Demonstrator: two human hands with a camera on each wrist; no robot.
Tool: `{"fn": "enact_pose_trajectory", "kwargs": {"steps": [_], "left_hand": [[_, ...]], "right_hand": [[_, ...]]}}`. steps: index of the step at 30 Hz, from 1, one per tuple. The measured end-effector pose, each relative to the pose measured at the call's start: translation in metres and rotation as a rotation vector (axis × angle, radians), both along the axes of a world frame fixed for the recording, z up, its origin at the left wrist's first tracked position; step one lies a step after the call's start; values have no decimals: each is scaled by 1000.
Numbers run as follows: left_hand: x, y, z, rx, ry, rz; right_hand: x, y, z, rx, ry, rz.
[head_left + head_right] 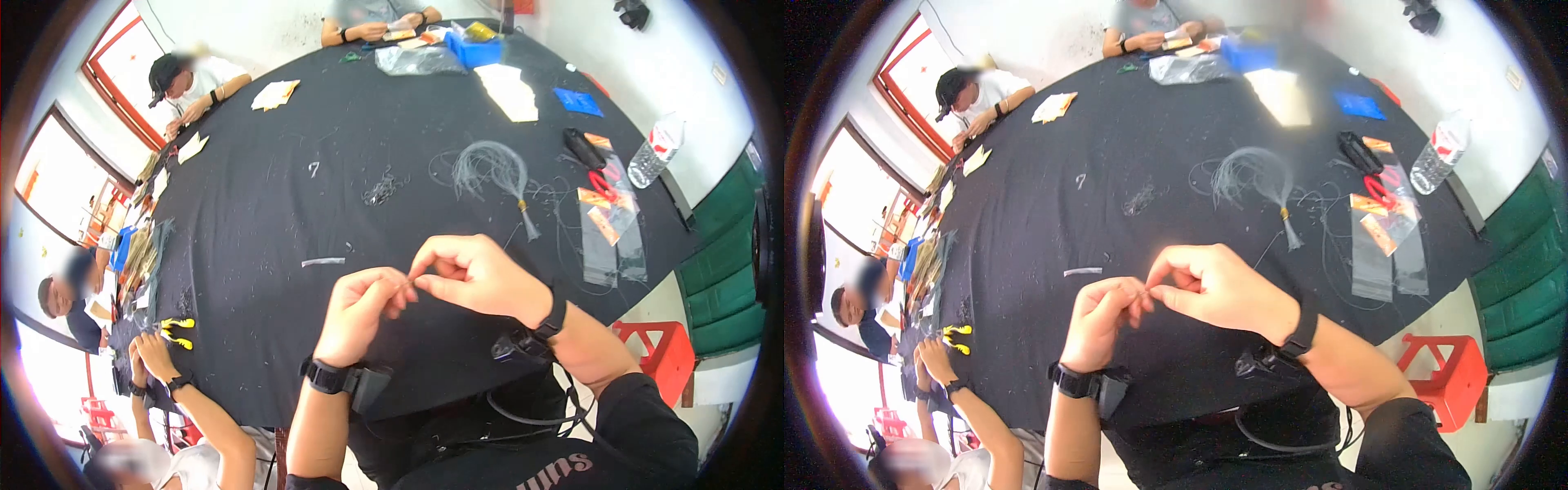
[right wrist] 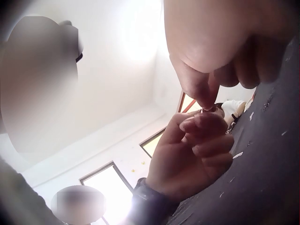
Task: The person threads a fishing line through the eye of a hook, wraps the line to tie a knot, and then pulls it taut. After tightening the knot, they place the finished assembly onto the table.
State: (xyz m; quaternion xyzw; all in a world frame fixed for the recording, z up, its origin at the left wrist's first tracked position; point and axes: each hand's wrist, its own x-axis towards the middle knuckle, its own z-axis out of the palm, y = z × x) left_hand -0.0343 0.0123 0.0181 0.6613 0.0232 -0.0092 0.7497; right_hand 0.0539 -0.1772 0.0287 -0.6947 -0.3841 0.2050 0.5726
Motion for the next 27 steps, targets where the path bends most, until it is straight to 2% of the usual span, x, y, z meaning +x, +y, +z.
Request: {"fn": "enact_pose_trajectory", "kwargs": {"steps": [2, 4, 8, 10, 12, 14, 16, 17, 20, 23, 27], "left_hand": [[-3, 15, 9, 275, -21, 24], [-15, 39, 18, 394, 37, 85], [-49, 87, 24, 624, 23, 397], [-66, 106, 20, 687, 117, 519], [-85, 131, 7, 831, 286, 546], [-100, 148, -7, 971, 463, 537], [-106, 149, -14, 997, 502, 640], [-108, 151, -16, 1049, 507, 651], [-110, 149, -7, 1138, 627, 703], [-112, 151, 1, 1175, 693, 758], [-115, 137, 18, 1235, 738, 765]], "right_hand": [[3, -1, -3, -12, 10, -12], [4, -8, -3, -83, -76, -1], [6, -35, 13, -204, -134, 36], [9, -56, 12, -190, -163, 32], [12, -79, 24, -314, -53, 10], [22, -102, 23, -397, 59, -72], [37, -120, 18, -431, 6, -240], [41, -123, 26, -508, -98, -352], [72, -130, 8, -418, -286, -510], [92, -119, -7, -405, -416, -606], [110, -106, -27, -420, -419, -608]]}}
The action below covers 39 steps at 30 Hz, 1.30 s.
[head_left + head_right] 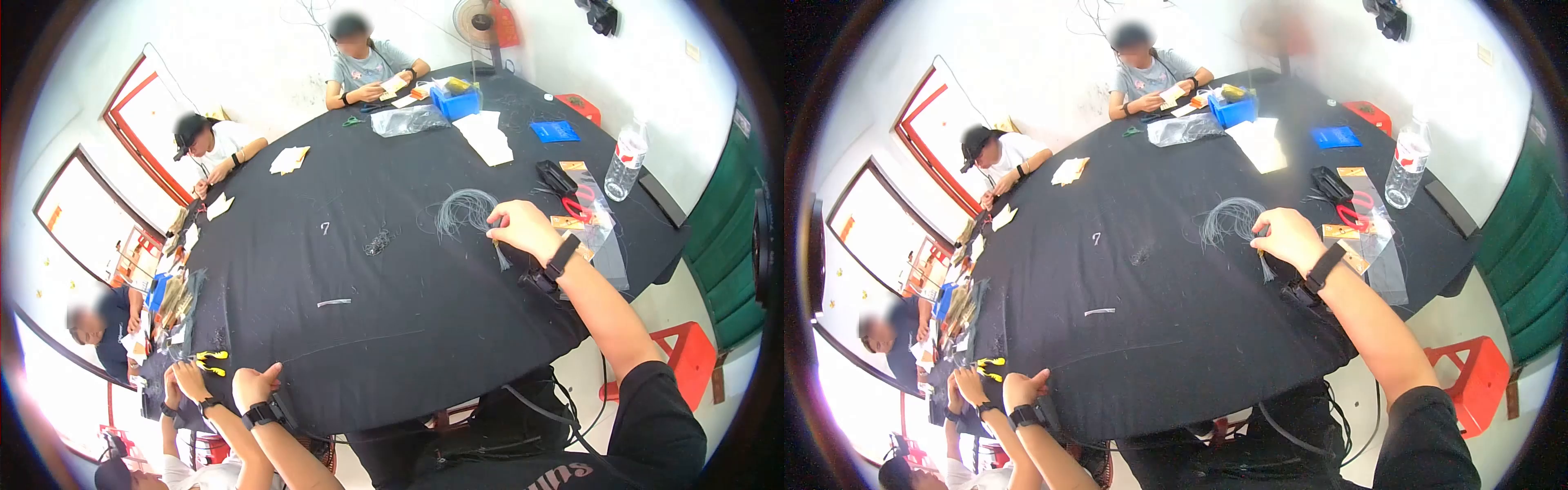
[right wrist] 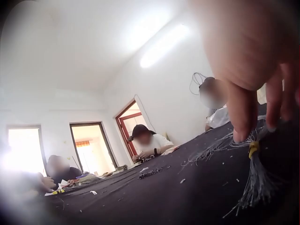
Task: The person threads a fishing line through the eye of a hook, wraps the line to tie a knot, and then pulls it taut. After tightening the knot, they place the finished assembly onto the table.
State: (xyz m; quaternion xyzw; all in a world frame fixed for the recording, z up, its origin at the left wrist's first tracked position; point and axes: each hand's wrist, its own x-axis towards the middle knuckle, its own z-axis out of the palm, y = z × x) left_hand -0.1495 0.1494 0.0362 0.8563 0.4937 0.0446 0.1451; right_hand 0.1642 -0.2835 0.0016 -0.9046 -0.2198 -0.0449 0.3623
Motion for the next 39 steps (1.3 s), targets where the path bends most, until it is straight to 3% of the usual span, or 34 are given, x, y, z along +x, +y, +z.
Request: {"fn": "enact_pose_trajectory", "kwargs": {"steps": [2, 5, 7, 9, 12, 14, 19, 25, 29, 33, 36, 39], "left_hand": [[-2, -16, 10, 68, -27, 14], [15, -83, 51, 255, -123, -121], [41, -131, 63, 192, -399, -478], [73, -177, 63, 145, -493, -947], [124, -233, 33, 36, -466, -1446], [160, -258, -6, 30, -479, -1559], [204, -284, -41, 135, -361, -1469], [205, -286, -49, 214, -239, -1406], [204, -289, -49, 254, -234, -1395], [205, -285, -52, 179, -336, -1396], [212, -275, -47, -79, -701, -1261], [200, -263, -22, -827, -846, -1052]], "right_hand": [[9, 2, -11, 33, 11, 7], [17, -2, -13, 88, 55, 27], [21, -3, -15, 124, 92, 47], [25, -6, -19, 159, 119, 59], [28, -6, -25, 181, 184, 56], [28, -6, -25, 197, 208, 49], [31, -7, -26, 289, 228, 57], [34, -6, -19, 342, 203, 43], [52, -4, -17, 522, 119, 8], [34, 2, 38, 870, 221, -43], [6, -1, 71, 816, 261, 136], [-38, 7, 82, 631, 312, 342]]}}
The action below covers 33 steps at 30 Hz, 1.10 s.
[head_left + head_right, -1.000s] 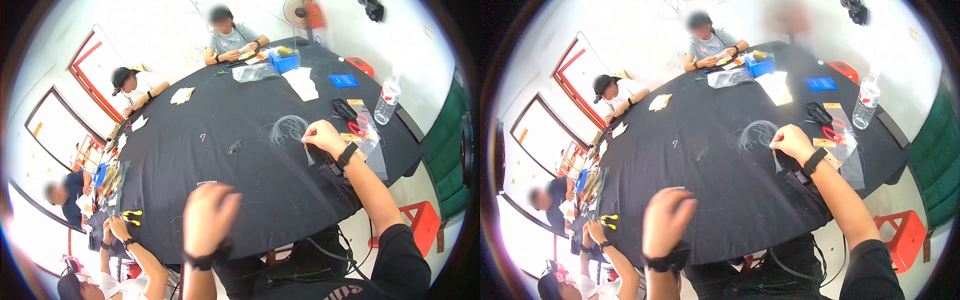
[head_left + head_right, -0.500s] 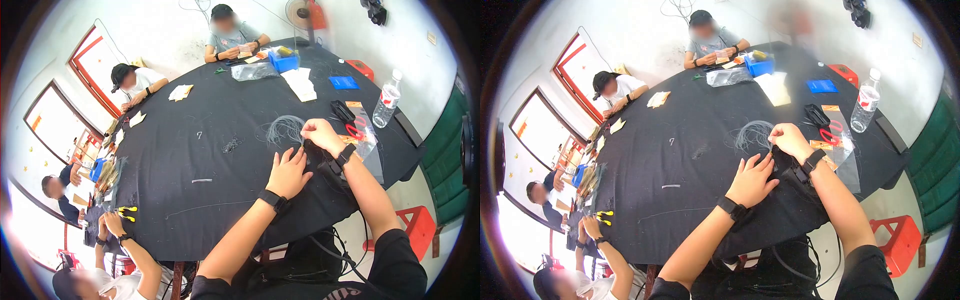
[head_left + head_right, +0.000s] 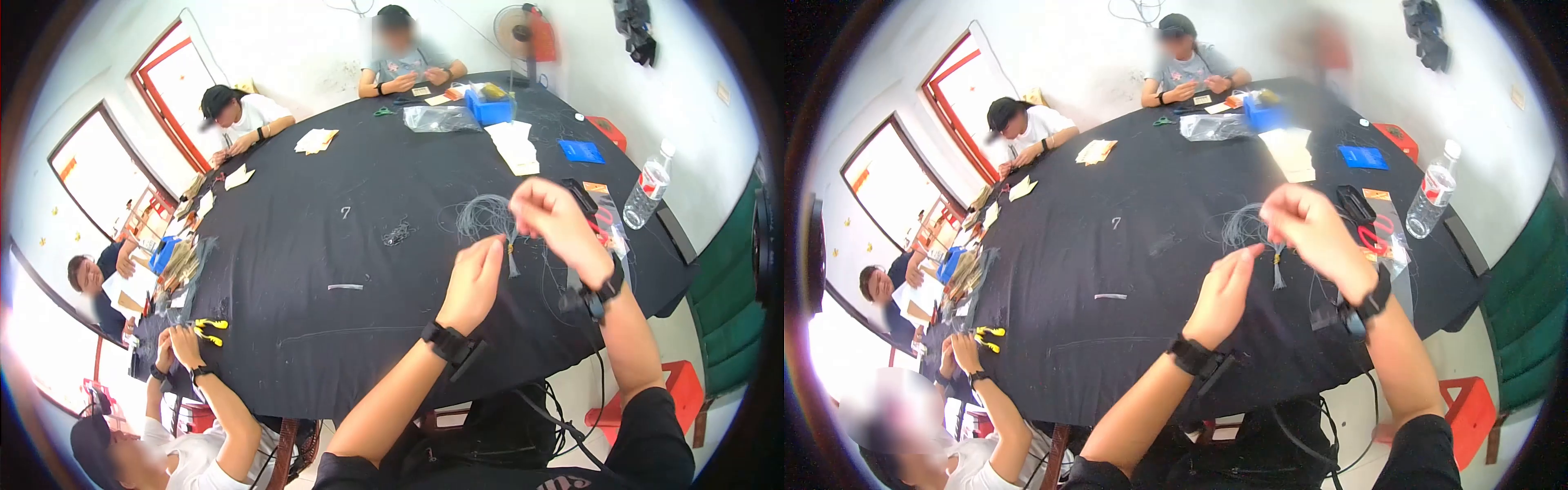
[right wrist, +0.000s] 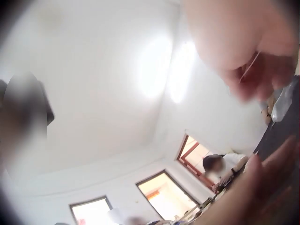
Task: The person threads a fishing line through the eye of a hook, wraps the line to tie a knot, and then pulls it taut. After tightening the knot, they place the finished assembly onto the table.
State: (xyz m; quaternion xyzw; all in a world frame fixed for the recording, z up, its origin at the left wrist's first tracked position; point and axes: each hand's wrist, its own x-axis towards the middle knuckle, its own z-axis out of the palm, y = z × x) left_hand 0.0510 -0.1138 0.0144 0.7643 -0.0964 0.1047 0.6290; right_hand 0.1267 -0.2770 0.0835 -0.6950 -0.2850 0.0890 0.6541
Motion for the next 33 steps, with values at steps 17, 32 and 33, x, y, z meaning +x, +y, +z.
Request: {"fn": "enact_pose_trajectory", "kwargs": {"steps": [17, 32, 33], "left_hand": [[-47, 82, -1, -706, 377, 44], [-52, 108, -23, -611, 199, 88], [-52, 108, -24, -624, 183, 65]], "right_hand": [[-148, 33, -35, -577, -284, 635], [-38, 94, 11, -741, -270, 675], [-15, 98, 9, -664, -38, 632]]}}
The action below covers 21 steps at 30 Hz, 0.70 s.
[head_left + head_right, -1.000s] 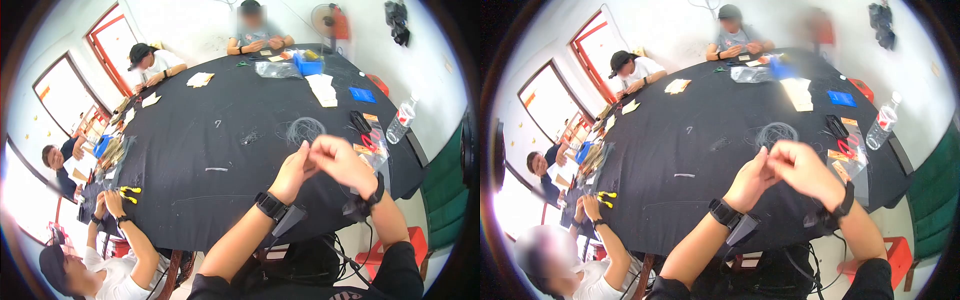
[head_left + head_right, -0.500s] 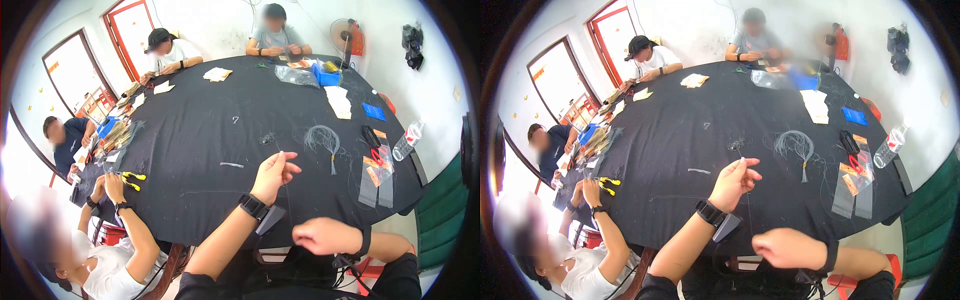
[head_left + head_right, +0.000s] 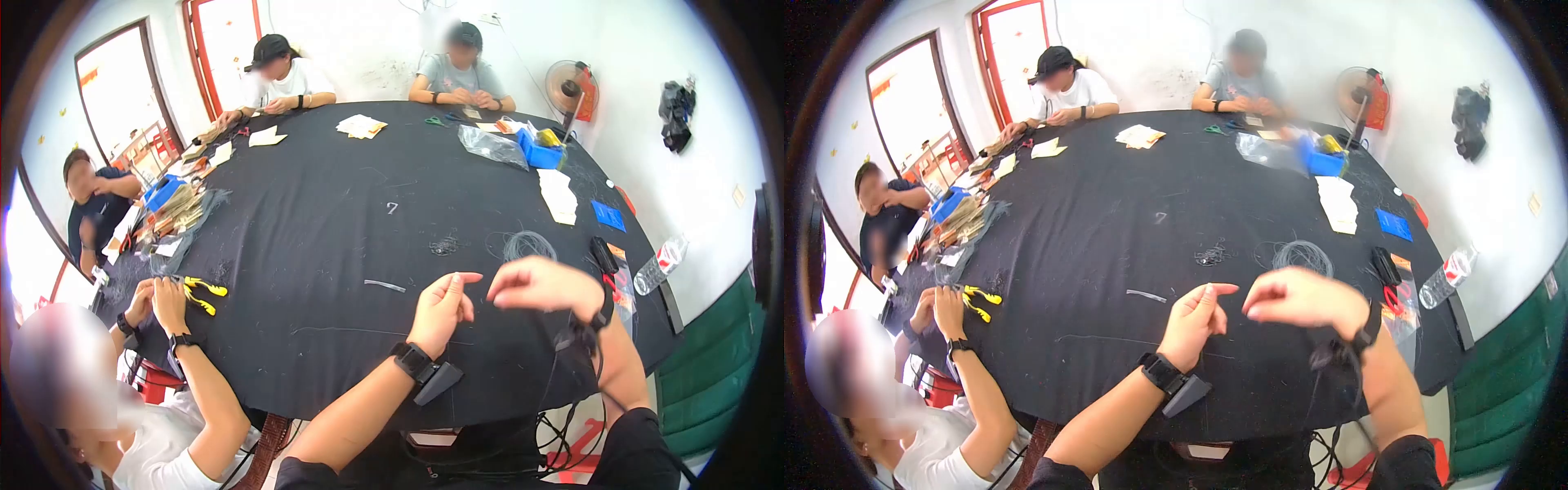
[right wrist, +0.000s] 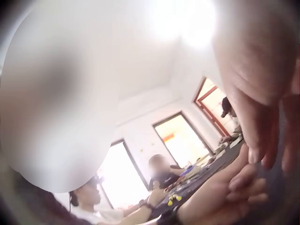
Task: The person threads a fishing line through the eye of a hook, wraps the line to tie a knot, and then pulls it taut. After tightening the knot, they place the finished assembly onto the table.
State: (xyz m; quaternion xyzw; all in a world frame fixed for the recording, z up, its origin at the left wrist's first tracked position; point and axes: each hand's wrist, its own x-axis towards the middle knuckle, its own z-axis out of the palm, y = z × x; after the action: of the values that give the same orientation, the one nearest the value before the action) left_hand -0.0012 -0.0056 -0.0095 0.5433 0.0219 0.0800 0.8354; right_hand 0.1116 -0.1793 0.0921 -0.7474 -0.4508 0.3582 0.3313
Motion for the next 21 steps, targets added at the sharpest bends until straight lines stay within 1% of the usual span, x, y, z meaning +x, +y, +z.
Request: {"fn": "enact_pose_trajectory", "kwargs": {"steps": [1, 3, 5, 6, 7, 8, 9, 10, 11, 13, 15, 16, 18, 20, 21], "left_hand": [[2, 0, -4, 31, -17, -8], [3, -1, -6, 20, 1, -28], [4, -2, -8, 16, 2, -40], [4, -2, -9, 35, -14, -39], [5, -1, -10, 51, -28, -37], [4, -1, -7, 25, -33, -39], [5, 0, -7, 18, -46, -42], [7, 0, -10, 10, -58, -47], [8, -1, -11, 2, -70, -55], [5, -2, -9, -26, -67, -55], [5, -3, -9, -3, -50, -51], [9, -5, -14, -30, -69, -52], [7, -3, -11, 10, -46, -46], [7, 0, -7, 21, -22, -26], [5, 1, -7, 12, -22, -19]], "right_hand": [[23, 2, -5, -26, 113, -82], [47, 8, 3, -60, 240, -248], [56, 11, -3, 222, 624, -354], [44, 16, -4, 381, 768, -373], [24, 17, -4, 470, 844, -349], [-6, 16, 6, 453, 849, -284], [-31, 10, 16, 346, 761, -173], [-55, 4, 26, 223, 830, -200], [-79, -2, 34, 173, 782, -261], [-103, -19, 43, 20, 730, -296], [-90, -48, 29, -15, 517, -77], [-78, -58, 31, 50, 540, 136], [-50, -101, 30, 333, 618, 423], [-44, -154, 32, 801, 747, 586], [-49, -153, 39, 973, 827, 663]]}}
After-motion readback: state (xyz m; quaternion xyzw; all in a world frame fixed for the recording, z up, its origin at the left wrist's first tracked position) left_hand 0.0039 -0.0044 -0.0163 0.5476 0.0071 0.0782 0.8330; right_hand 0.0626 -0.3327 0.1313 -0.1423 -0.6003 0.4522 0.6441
